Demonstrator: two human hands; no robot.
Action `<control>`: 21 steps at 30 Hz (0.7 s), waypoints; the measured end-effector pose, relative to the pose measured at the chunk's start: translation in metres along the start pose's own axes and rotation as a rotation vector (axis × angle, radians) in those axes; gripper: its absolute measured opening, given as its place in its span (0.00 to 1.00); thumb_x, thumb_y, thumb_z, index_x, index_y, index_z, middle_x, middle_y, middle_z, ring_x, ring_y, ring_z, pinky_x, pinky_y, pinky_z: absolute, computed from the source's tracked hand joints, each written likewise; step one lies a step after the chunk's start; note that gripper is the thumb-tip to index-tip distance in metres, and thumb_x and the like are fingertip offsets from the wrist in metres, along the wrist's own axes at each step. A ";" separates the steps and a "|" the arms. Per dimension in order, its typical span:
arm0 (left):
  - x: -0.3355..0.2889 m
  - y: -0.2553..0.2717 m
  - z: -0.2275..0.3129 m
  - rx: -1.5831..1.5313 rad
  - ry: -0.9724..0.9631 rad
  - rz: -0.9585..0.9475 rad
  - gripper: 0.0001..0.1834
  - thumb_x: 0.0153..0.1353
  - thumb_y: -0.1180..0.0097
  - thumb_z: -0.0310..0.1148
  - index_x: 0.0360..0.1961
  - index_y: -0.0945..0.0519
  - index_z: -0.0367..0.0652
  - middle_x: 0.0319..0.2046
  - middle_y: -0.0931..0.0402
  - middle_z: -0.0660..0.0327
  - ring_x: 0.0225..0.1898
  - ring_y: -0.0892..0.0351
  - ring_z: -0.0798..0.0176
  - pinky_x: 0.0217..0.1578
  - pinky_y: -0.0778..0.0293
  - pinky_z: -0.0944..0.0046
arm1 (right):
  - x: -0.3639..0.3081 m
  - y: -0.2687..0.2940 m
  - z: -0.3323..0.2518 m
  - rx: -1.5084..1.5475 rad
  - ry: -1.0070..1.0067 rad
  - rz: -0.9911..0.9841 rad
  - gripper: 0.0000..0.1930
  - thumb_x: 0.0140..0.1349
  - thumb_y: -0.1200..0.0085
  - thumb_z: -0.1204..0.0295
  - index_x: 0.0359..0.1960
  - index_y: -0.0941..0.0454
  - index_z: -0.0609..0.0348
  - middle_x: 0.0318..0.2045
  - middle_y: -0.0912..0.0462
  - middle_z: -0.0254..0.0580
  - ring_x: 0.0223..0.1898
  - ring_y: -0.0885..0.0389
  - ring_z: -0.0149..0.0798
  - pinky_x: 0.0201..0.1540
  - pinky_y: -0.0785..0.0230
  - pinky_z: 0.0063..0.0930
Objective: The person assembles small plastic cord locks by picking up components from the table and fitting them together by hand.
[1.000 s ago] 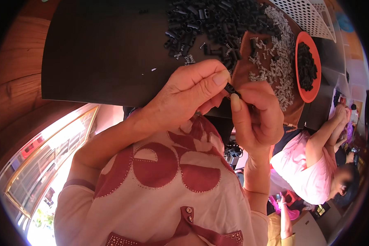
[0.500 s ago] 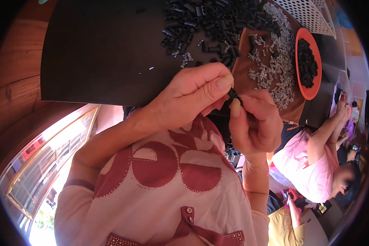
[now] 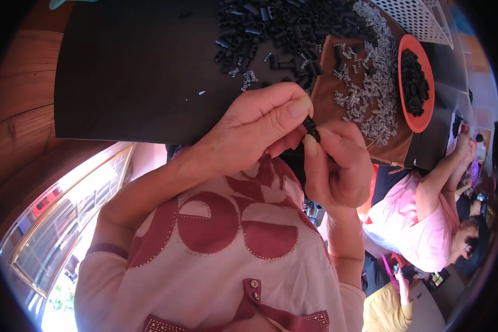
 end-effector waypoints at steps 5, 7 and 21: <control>0.000 0.000 0.000 0.039 0.013 -0.007 0.17 0.71 0.59 0.42 0.35 0.27 0.39 0.21 0.32 0.68 0.20 0.37 0.78 0.21 0.40 0.77 | 0.004 0.001 -0.004 -0.018 -0.048 -0.062 0.17 0.48 0.36 0.81 0.40 0.27 0.64 0.27 0.21 0.48 0.21 0.22 0.41 0.19 0.33 0.27; 0.000 0.000 0.001 0.017 -0.027 -0.013 0.18 0.71 0.59 0.43 0.35 0.27 0.39 0.21 0.33 0.68 0.21 0.37 0.78 0.22 0.40 0.77 | 0.004 0.002 -0.003 -0.005 -0.058 -0.069 0.16 0.48 0.36 0.81 0.39 0.27 0.63 0.27 0.21 0.47 0.21 0.22 0.41 0.19 0.33 0.27; 0.002 -0.005 -0.003 -0.072 0.068 -0.041 0.16 0.70 0.55 0.41 0.34 0.26 0.39 0.21 0.30 0.69 0.18 0.36 0.79 0.18 0.40 0.78 | 0.002 0.007 -0.006 -0.057 -0.092 -0.121 0.17 0.47 0.35 0.81 0.38 0.27 0.61 0.26 0.21 0.45 0.19 0.24 0.40 0.17 0.36 0.27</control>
Point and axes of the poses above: each hand's wrist, its own x-axis towards the middle knuckle, its own y-axis out of the back of the hand, z = x × y, the point moved 7 cm from there along x, towards the middle knuckle
